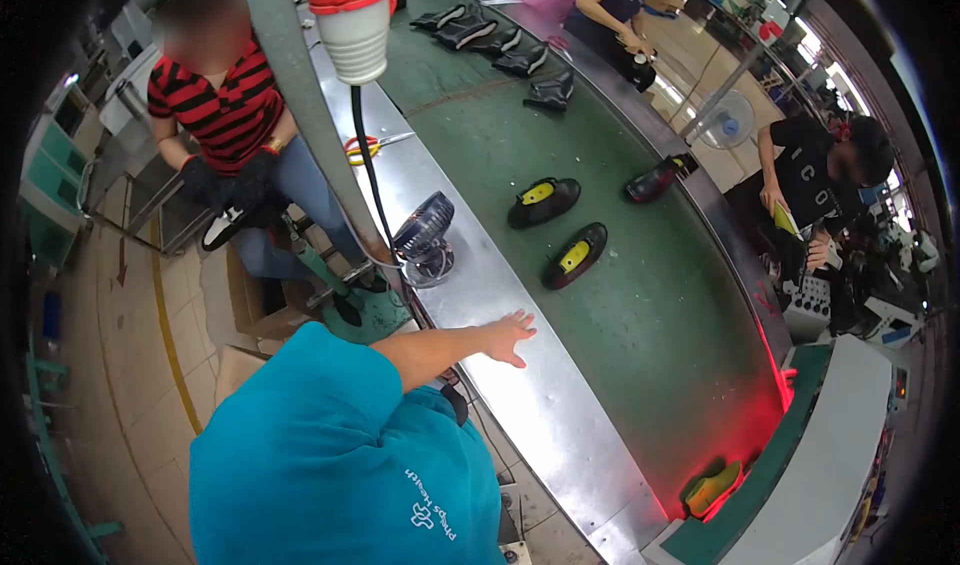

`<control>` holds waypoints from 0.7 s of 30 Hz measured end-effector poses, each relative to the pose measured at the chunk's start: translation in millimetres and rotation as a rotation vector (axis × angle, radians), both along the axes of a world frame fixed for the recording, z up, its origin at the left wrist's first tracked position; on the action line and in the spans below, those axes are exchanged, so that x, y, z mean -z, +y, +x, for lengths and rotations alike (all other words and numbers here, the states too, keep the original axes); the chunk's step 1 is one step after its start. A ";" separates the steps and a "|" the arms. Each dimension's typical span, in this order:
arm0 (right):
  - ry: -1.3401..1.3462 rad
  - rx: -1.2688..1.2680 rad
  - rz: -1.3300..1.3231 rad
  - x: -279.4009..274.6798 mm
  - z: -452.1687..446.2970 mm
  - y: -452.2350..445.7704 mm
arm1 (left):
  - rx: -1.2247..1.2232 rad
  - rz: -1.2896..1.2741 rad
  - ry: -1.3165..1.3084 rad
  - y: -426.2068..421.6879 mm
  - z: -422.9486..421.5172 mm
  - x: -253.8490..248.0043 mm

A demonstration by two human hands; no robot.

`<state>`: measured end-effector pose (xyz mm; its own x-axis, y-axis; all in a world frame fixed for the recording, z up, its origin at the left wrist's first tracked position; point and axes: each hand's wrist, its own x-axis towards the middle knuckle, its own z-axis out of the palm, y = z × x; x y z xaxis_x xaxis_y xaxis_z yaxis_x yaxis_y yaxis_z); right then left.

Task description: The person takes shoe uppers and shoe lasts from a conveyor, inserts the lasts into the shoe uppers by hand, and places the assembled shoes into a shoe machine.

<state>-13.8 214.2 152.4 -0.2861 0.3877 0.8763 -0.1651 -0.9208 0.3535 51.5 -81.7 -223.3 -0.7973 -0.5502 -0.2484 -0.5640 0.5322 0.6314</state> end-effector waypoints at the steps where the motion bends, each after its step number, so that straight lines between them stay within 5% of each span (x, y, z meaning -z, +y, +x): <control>1: -0.004 0.005 0.025 3.2 0.2 -1.4 | -0.007 0.025 0.001 -0.7 0.0 0.1; 21: -0.018 0.314 0.583 28.4 -25.2 19.5 | -0.006 0.063 0.018 -1.3 -1.5 4.0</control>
<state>-39.1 233.7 124.0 -0.2533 -0.0809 0.9640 -0.4585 -0.8674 -0.1933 50.1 -83.0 -227.3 -0.7988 -0.5384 -0.2685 -0.5551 0.4875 0.6739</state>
